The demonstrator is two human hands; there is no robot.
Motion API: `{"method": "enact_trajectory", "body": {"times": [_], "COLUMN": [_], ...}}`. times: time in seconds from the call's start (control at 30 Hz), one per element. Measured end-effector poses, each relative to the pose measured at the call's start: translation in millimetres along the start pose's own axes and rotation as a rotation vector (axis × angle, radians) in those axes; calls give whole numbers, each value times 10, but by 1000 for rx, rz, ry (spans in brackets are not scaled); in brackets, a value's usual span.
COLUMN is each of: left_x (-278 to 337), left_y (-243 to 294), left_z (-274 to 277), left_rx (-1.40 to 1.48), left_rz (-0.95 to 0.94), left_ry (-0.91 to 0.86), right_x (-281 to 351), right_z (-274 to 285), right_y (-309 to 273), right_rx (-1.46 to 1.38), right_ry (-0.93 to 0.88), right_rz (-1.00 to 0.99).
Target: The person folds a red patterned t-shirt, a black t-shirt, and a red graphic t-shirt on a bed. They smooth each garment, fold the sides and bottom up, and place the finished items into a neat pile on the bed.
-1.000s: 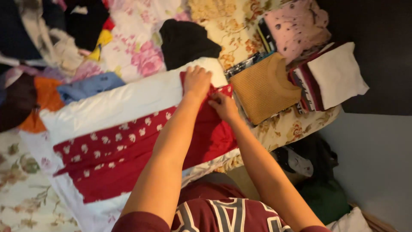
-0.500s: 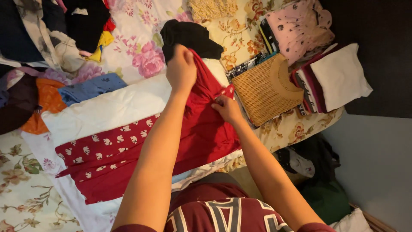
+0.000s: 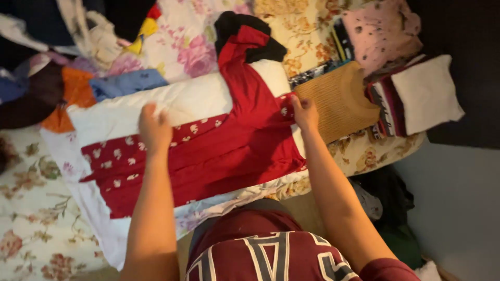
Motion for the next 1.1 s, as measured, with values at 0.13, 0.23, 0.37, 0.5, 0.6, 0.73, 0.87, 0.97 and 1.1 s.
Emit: {"method": "enact_trajectory", "body": {"times": [0.13, 0.23, 0.37, 0.5, 0.6, 0.73, 0.87, 0.97, 1.1], "left_x": [604, 792, 998, 1158, 1144, 996, 857, 808, 801], "left_y": [-52, 164, 228, 171, 117, 462, 939, 1038, 1013], "left_z": [674, 959, 1071, 1095, 961, 610, 161, -164, -250], "left_rx": [-315, -350, -365, -410, -441, -411, -324, -292, -360], "left_rz": [75, 115, 43, -50, -170, -226, -191, -152, -157], "left_ry": [-31, -119, -113, -103, -80, -163, -320, -470, -756], "right_x": [-148, -104, 208, -18, 860, 621, 710, 892, 1032], "right_z": [-56, 25, 151, 100, 83, 4, 24, 112, 268], "right_y": [151, 66, -307, -80, -607, -334, -458, -520, -519], "right_rx": [-214, -390, -676, -488, 178, 446, 264, 66, 21], "right_ry": [-112, -89, -42, 165, 143, -46, -178, -286, -468], "right_rz": [65, 79, -31, 198, 485, 212, 454, 559, 512]}}
Point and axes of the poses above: each hand's wrist, its own x-axis away from the middle knuckle, its own z-axis out of the back of the hand, y = z × x, the point moved 2 cm from there along -x, towards the middle knuckle, and after that the axes turned 14 degrees about -y, right-handed, at the moved point
